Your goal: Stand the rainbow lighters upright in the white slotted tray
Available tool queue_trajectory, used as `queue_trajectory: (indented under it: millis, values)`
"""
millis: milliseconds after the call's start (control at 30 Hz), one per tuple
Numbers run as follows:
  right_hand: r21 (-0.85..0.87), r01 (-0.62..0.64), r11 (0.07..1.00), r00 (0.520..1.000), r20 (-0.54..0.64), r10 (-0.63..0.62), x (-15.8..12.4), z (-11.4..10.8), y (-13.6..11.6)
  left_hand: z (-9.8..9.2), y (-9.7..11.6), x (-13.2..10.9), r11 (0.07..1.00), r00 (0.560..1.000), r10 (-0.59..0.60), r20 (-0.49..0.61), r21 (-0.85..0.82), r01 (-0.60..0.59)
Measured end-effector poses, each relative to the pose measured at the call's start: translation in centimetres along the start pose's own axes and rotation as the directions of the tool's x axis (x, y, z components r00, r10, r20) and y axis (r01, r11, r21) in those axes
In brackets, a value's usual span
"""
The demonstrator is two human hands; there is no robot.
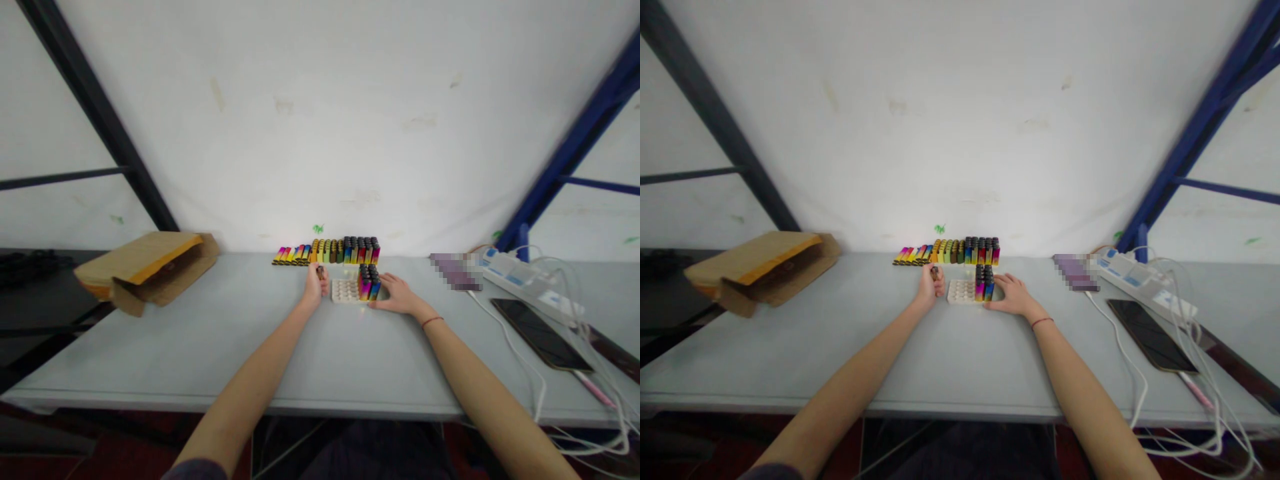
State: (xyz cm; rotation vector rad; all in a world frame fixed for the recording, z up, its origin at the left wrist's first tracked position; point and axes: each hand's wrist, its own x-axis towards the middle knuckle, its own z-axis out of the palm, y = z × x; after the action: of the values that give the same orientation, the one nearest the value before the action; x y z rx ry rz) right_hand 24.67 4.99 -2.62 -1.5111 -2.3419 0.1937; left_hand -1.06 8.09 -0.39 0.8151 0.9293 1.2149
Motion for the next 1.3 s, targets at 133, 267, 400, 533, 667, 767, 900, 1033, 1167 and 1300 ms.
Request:
queue_trajectory:
  millis: [133, 267, 400, 533, 667, 767, 900, 1033, 1167, 1300]
  values:
    - [-0.004, 0.010, 1.000, 1.000, -0.002, -0.010, 0.0, 0.0, 0.0, 0.0, -0.1, 0.0, 1.000, 1.000, 0.000, -0.007, 0.004, 0.000]
    - [-0.009, 0.013, 1.000, 1.000, 0.011, -0.013, 0.0, -0.2, 0.0, -0.1, -0.1, 0.0, 0.999, 0.999, 0.033, -0.006, -0.021, -0.033]
    - [-0.008, 0.015, 1.000, 1.000, 0.019, -0.015, 0.0, -0.2, 0.0, 0.2, -0.4, -0.1, 0.996, 0.996, 0.085, -0.026, 0.022, -0.084]
    - [0.000, 0.023, 1.000, 1.000, 0.018, -0.023, 0.1, -0.1, 0.1, 0.7, -0.9, -0.5, 0.927, 0.949, 0.315, 0.015, 0.210, -0.311]
    - [0.007, 0.030, 1.000, 0.999, 0.024, -0.030, 0.1, 0.0, 0.2, 1.3, -1.2, -0.8, 0.734, 0.832, 0.543, 0.112, 0.417, -0.535]
    - [0.009, 0.031, 0.999, 0.999, 0.022, -0.032, 0.1, -0.1, 0.1, 1.5, -1.4, -0.6, 0.640, 0.787, 0.574, 0.224, 0.478, -0.602]
    - [0.002, 0.026, 1.000, 0.999, 0.025, -0.026, 0.1, 0.0, 0.1, 1.4, -2.1, -0.2, 0.580, 0.751, 0.567, 0.337, 0.484, -0.655]
    - [0.006, 0.020, 1.000, 1.000, 0.006, -0.021, 0.1, 0.2, 0.2, 1.2, -2.4, 0.3, 0.448, 0.700, 0.572, 0.428, 0.552, -0.703]
    - [0.009, 0.026, 1.000, 1.000, 0.010, -0.026, 0.2, 0.1, 0.2, 1.2, -2.3, 0.3, 0.329, 0.657, 0.561, 0.504, 0.592, -0.735]
    - [-0.001, 0.020, 1.000, 1.000, 0.021, -0.020, 0.2, 0.0, 0.2, 1.4, -2.5, 0.3, 0.335, 0.684, 0.555, 0.473, 0.626, -0.704]
